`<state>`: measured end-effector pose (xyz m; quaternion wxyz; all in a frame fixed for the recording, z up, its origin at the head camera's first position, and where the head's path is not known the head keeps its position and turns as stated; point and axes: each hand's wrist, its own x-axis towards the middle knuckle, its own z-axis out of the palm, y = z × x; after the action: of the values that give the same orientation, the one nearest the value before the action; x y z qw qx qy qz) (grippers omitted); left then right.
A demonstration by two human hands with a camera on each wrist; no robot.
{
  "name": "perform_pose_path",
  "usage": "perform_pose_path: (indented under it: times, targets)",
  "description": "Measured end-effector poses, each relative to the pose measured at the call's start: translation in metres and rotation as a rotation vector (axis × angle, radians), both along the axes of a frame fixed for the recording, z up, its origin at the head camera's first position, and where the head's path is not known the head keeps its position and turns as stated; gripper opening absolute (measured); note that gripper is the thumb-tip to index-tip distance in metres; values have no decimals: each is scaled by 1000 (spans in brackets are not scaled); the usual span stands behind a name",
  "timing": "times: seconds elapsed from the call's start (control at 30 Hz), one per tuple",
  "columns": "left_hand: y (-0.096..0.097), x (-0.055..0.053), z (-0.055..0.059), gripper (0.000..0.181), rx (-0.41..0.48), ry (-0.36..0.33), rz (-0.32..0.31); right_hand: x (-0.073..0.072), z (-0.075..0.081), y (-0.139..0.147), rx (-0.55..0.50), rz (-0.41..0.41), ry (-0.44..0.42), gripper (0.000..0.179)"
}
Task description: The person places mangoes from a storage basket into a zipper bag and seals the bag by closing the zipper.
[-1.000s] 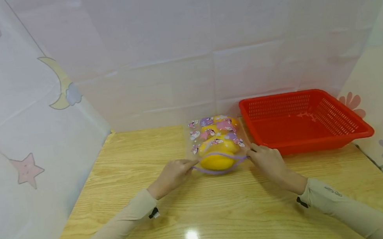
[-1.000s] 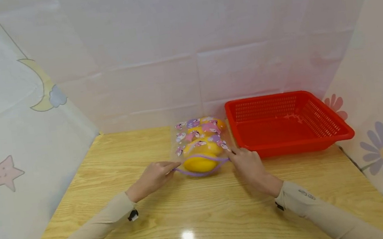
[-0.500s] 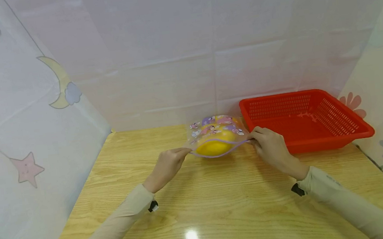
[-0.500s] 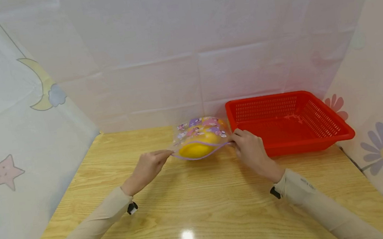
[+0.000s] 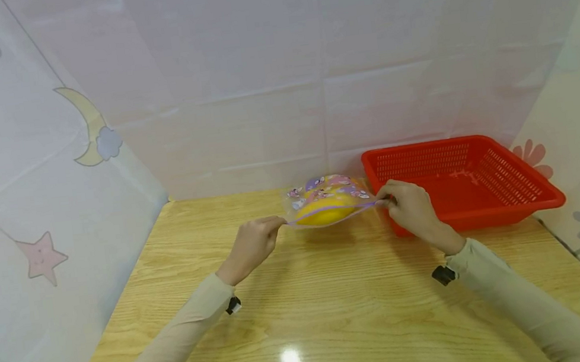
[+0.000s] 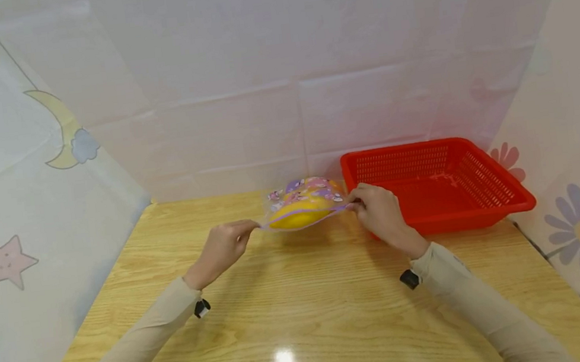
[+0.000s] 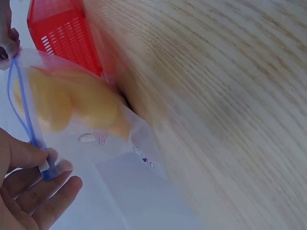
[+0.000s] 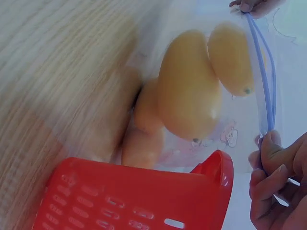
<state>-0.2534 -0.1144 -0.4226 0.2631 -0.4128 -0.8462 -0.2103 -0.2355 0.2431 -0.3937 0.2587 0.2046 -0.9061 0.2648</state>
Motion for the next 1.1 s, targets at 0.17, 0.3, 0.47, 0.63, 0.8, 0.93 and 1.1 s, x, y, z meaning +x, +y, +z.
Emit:
perform_pose_path:
  times: [0.17,0.3,0.47,0.63,0.8,0.93,1.1]
  targets:
    - [3,-3,0,18,-5,-33,15,-2,4,5,1,-19,-68,8]
    - [3,-3,2,16,-21,-56,27,-4,4,6,3,-25,-110,10]
    - [4,-3,5,17,-67,-59,54,-5,3,8,12,-25,-132,11]
    - [5,-3,4,32,-112,-12,76,-4,2,9,34,-21,-154,13]
    - [6,-6,1,42,-117,35,85,-7,1,11,34,-19,-157,15]
    - [8,-7,3,44,-124,87,77,-8,-1,11,30,-41,-75,14]
    - [13,-10,10,33,-103,147,106,-8,1,5,28,-3,92,23]
